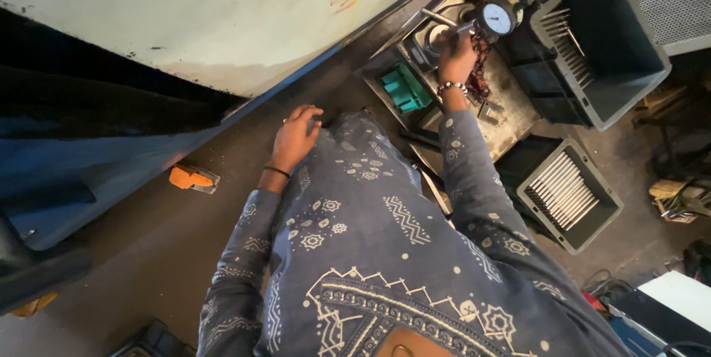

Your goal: The person opens a machine door, places a metal rod inside, closes the door, and presses a button to start the machine. They repeat this cycle multiple times, handling metal rods and operating the machine controls.

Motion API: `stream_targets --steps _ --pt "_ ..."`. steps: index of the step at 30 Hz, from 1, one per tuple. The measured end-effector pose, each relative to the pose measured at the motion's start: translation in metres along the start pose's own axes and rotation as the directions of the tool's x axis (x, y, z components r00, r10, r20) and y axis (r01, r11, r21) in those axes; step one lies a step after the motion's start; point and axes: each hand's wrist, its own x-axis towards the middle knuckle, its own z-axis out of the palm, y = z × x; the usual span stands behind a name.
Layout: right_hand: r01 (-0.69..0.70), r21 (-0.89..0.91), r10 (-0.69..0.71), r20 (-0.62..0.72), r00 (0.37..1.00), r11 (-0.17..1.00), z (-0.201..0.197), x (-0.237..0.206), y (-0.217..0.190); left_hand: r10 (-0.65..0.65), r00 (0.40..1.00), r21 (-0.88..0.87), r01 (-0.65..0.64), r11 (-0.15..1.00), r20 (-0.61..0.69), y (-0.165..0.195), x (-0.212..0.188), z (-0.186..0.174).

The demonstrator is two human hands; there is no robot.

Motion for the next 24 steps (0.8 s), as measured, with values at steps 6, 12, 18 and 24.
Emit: stream_targets --steps 6,12,18,24 --pt "-0.029 -0.104 0.028 -0.006 1.0 0.994 -0.004 -0.007 0.003 -0.023 1.0 -0.016 0.023 1.0 -0.018 -0.004 -0.001 -0.004" --pt "-0.013 -0.036 0.013 -0.016 1.0 0.999 0.0 -0.002 0.006 -0.007 0.999 0.001 0.007 1.0 -0.033 -0.006 0.001 -0.006" --pt "-0.014 -0.006 0.014 -0.025 1.0 1.0 0.001 -0.001 0.011 -0.016 1.0 -0.014 0.016 1.0 -0.001 -0.007 0.001 -0.004" --pt "0.035 0.087 -0.032 -0.037 0.999 0.996 0.003 -0.001 0.011 -0.04 0.999 -0.013 0.04 0.999 -0.024 -0.01 -0.005 -0.005"
